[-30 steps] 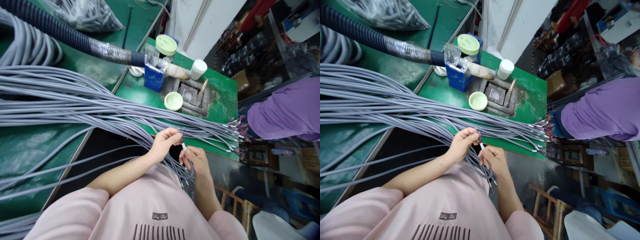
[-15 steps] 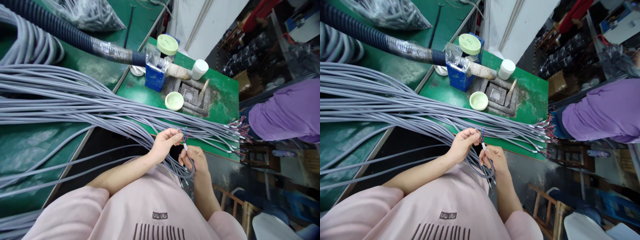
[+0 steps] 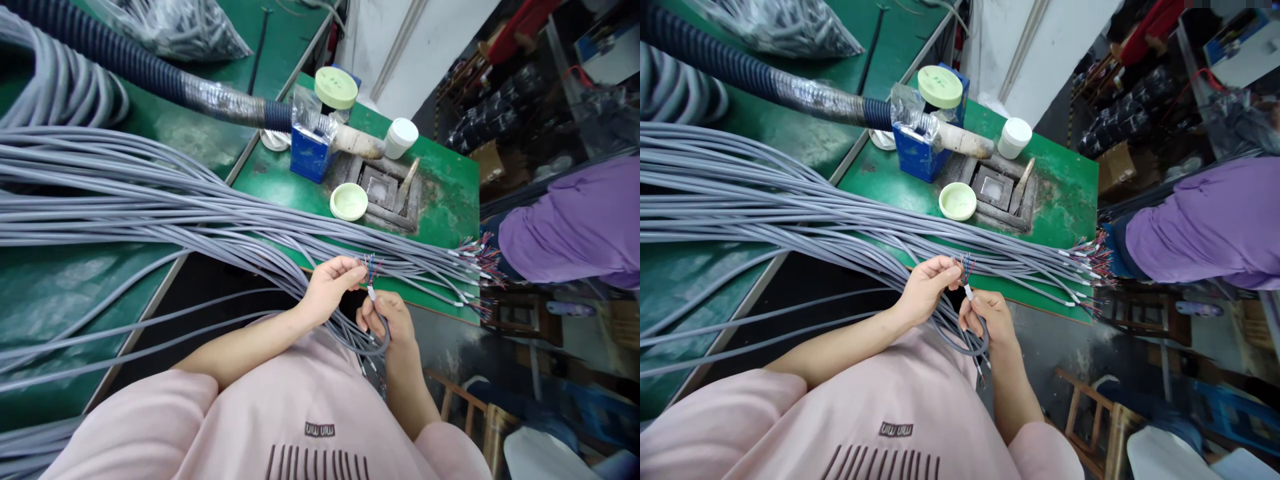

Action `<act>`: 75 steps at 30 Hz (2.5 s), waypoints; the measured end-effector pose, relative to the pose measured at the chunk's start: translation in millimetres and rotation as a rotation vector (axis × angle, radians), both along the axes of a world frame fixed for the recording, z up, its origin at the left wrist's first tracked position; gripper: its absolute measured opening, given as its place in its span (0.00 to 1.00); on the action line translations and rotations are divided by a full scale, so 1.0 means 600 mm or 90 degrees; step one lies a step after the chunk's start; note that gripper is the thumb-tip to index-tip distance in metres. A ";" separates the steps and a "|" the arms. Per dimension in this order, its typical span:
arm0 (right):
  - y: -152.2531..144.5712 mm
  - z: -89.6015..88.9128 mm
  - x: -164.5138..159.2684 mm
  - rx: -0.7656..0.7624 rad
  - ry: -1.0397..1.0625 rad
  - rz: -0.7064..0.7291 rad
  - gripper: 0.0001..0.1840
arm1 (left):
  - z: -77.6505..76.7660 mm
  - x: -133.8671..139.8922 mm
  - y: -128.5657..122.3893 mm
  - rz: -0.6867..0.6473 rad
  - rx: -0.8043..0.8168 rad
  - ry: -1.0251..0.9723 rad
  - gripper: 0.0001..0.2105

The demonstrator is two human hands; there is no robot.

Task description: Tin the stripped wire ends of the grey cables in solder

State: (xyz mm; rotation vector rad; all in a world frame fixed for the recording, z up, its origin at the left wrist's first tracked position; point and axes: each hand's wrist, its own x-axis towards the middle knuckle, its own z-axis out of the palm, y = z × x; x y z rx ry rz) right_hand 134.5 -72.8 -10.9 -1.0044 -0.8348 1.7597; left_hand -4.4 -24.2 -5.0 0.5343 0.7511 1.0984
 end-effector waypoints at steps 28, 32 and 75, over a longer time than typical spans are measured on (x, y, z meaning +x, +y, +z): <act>0.009 -0.003 -0.004 -0.020 0.006 0.009 0.20 | 0.008 -0.007 0.008 -0.016 -0.014 -0.019 0.16; 0.011 -0.004 -0.003 -0.004 0.034 0.007 0.19 | 0.003 -0.007 0.009 -0.019 -0.017 -0.008 0.15; 0.017 -0.014 -0.009 -0.041 0.002 -0.004 0.18 | -0.003 -0.009 0.016 0.039 0.030 -0.012 0.12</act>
